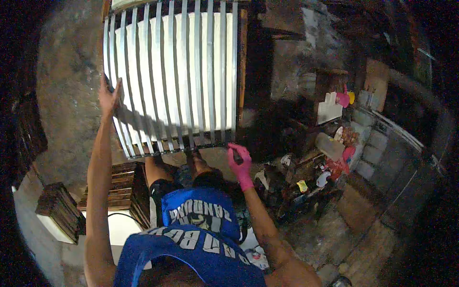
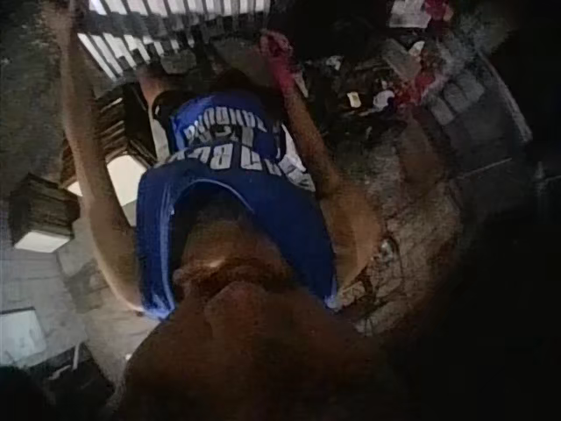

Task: The person prepares blocks of tofu by placing a slatted grate over a mold and cutting into the white tofu substance with a small tool while wearing a pink glove.

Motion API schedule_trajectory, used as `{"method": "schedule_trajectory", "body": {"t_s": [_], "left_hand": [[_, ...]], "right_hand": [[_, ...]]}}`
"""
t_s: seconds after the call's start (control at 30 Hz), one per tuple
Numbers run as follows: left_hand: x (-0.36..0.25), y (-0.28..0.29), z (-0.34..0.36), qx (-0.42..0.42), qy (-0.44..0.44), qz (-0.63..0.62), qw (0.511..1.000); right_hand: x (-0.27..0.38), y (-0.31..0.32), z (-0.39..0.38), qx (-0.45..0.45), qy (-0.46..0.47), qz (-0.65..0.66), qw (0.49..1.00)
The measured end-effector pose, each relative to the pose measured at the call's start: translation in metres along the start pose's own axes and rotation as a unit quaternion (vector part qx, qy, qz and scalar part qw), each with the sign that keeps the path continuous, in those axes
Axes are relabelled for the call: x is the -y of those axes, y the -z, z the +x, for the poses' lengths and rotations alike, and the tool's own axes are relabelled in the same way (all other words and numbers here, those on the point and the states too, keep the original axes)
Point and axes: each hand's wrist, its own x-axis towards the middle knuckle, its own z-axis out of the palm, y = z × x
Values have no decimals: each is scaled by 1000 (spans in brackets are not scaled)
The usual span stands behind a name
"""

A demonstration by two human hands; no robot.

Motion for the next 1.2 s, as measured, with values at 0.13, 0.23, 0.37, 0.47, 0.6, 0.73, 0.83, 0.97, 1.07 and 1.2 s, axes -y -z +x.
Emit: {"method": "schedule_trajectory", "body": {"t_s": [0.13, 0.23, 0.37, 0.47, 0.6, 0.73, 0.83, 0.97, 1.07, 1.2], "left_hand": [[52, 20, 8, 35, 34, 56, 997], [-26, 11, -8, -50, 28, 10, 998], [-165, 63, -70, -84, 82, -11, 993], [-199, 134, -86, -81, 80, -50, 992], [-219, 257, -113, -162, 47, -141, 975], [-265, 365, -157, -279, 46, -166, 945], [-253, 433, -180, -339, 25, -191, 921], [-278, 440, -227, -472, 24, -196, 859], [-281, 480, -245, -533, -3, -153, 832], [-267, 530, -205, -582, -3, 38, 812]], "right_hand": [[58, 35, 18, -145, -34, 160, 976], [93, 90, 34, -198, -65, 229, 951], [4, 87, -1, -259, 74, -1, 963], [-48, 53, -47, -190, -72, -268, 942], [-71, 21, -82, -239, -273, -193, 912], [-64, 60, -69, 114, -218, -218, 944], [-56, 57, -54, 281, -192, -234, 911], [-40, 71, -1, 423, -152, -287, 846], [-8, 34, -6, 477, -146, -291, 816], [32, 6, 10, 475, -165, -202, 840]]}}
